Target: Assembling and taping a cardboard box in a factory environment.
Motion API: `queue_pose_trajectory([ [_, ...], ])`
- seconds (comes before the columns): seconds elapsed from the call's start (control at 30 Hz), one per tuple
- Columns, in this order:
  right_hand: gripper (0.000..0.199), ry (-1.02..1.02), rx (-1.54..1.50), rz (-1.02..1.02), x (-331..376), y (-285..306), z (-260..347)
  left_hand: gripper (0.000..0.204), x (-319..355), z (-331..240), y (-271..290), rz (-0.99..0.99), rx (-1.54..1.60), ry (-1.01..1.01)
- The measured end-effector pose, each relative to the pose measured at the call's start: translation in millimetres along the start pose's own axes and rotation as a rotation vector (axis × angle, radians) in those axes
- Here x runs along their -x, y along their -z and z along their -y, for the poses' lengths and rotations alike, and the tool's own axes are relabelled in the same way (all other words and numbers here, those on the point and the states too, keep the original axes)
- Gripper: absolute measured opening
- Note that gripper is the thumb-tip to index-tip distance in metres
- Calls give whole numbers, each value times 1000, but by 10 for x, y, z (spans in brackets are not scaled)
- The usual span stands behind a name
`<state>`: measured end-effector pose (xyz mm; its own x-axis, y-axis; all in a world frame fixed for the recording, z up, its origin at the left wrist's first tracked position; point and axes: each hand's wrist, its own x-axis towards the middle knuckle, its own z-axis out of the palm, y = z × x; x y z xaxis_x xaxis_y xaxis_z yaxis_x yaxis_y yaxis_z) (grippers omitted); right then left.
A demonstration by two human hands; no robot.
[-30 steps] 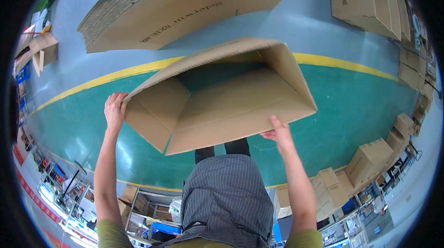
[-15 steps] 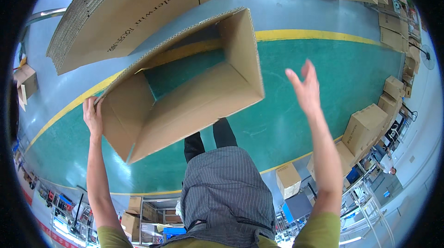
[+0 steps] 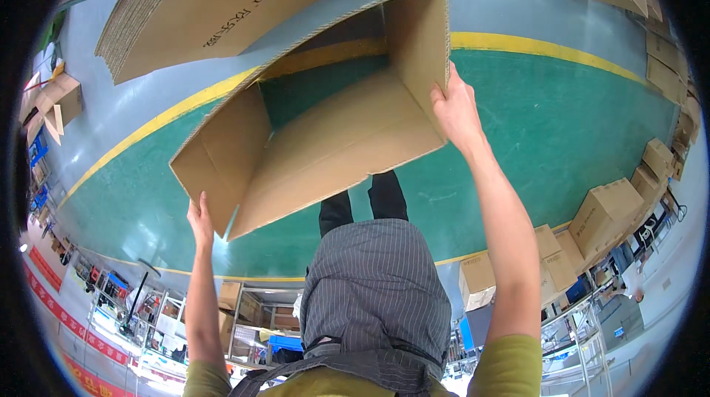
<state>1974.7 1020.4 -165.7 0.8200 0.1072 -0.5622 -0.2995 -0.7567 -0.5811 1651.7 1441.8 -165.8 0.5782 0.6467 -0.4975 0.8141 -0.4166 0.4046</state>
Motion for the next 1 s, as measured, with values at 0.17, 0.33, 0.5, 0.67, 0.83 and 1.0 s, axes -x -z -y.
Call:
queue_pose_trajectory([
  [0.17,52,89,240,75,28,31,-75,35,-148,-402,-291,-189,450,252],
  [0.33,70,157,874,-128,103,-864,-402,63,-42,-600,-1480,-364,-41,-153],
  [0.5,79,7,1225,1,12,-1120,-160,62,-10,-754,-1927,4,-892,-152],
  [0.67,42,311,705,112,65,-271,-357,55,57,-717,-1655,80,-651,-252],
  [0.83,33,-15,71,-81,643,196,-216,47,-35,-915,-1490,8,-587,-367],
  [1.0,60,-728,-339,437,1068,175,-389,47,592,-2072,-1518,439,-73,-826],
])
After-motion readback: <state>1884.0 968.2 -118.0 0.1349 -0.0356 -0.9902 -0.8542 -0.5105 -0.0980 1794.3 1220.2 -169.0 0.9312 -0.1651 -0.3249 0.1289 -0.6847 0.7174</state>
